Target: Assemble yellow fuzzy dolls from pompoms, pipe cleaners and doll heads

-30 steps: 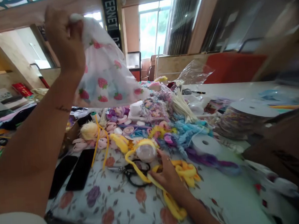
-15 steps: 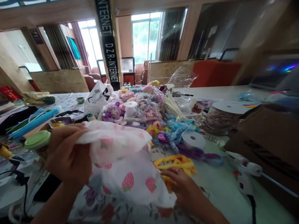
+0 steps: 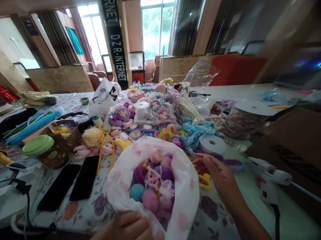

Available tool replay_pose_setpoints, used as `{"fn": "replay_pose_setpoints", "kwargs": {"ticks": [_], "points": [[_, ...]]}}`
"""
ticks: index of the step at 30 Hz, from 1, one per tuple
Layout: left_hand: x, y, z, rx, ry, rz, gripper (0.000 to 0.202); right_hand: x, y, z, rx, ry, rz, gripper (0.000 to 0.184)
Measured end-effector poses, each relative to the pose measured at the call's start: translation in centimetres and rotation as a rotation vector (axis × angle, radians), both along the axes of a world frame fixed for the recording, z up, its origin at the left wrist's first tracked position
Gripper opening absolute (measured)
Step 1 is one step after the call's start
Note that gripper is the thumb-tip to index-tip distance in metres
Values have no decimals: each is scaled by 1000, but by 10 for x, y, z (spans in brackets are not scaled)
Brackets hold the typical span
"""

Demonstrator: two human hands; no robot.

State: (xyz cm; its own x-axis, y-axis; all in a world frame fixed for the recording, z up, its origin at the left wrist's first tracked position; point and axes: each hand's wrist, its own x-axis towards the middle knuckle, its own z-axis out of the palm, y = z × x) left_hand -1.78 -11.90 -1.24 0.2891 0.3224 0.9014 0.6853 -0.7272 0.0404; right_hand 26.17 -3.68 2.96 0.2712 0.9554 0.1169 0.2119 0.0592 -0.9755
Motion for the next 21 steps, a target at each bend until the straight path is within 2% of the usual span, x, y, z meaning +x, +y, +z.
{"fn": "replay_pose_setpoints", "kwargs": {"ticks": [1, 2, 4, 6, 7, 9, 11, 12, 14, 16, 17, 19, 21], "points": [[-3, 0, 9, -85, 97, -20, 25, -3, -1, 7, 2, 10, 49, 49], [-9, 0, 23, -96, 109, -50, 24, -7, -1, 14, 14, -6, 99, 52], [-29, 2, 58, -141, 180, -105, 19, -17, 0, 27, 56, -105, 165, 58], [-47, 7, 95, -148, 373, -224, 23, -28, 1, 38, 65, -249, 186, 66], [-53, 12, 110, -172, 393, -193, 28, -32, 2, 42, 54, -305, 201, 68], [-56, 25, 132, -205, 247, -36, 32, -39, 3, 48, 36, -337, 248, 65], [-51, 46, 143, -383, 197, 120, 23, -42, 3, 52, 39, -309, 295, 55], [-48, 57, 146, -482, 241, 132, 17, -42, 2, 54, 51, -301, 310, 49], [-43, 79, 148, -737, 450, 111, 20, -38, 0, 60, 102, -335, 310, 39], [-42, 94, 149, -893, 624, 139, 24, -31, -4, 70, 192, -431, 256, 31], [-42, 97, 150, -893, 659, 202, 31, -27, -6, 76, 243, -484, 211, 29], [-42, 96, 154, -771, 649, 363, 40, -21, -12, 87, 336, -573, 104, 25], [-41, 89, 157, -626, 624, 443, 39, -16, -17, 96, 390, -655, 12, 24]]}}
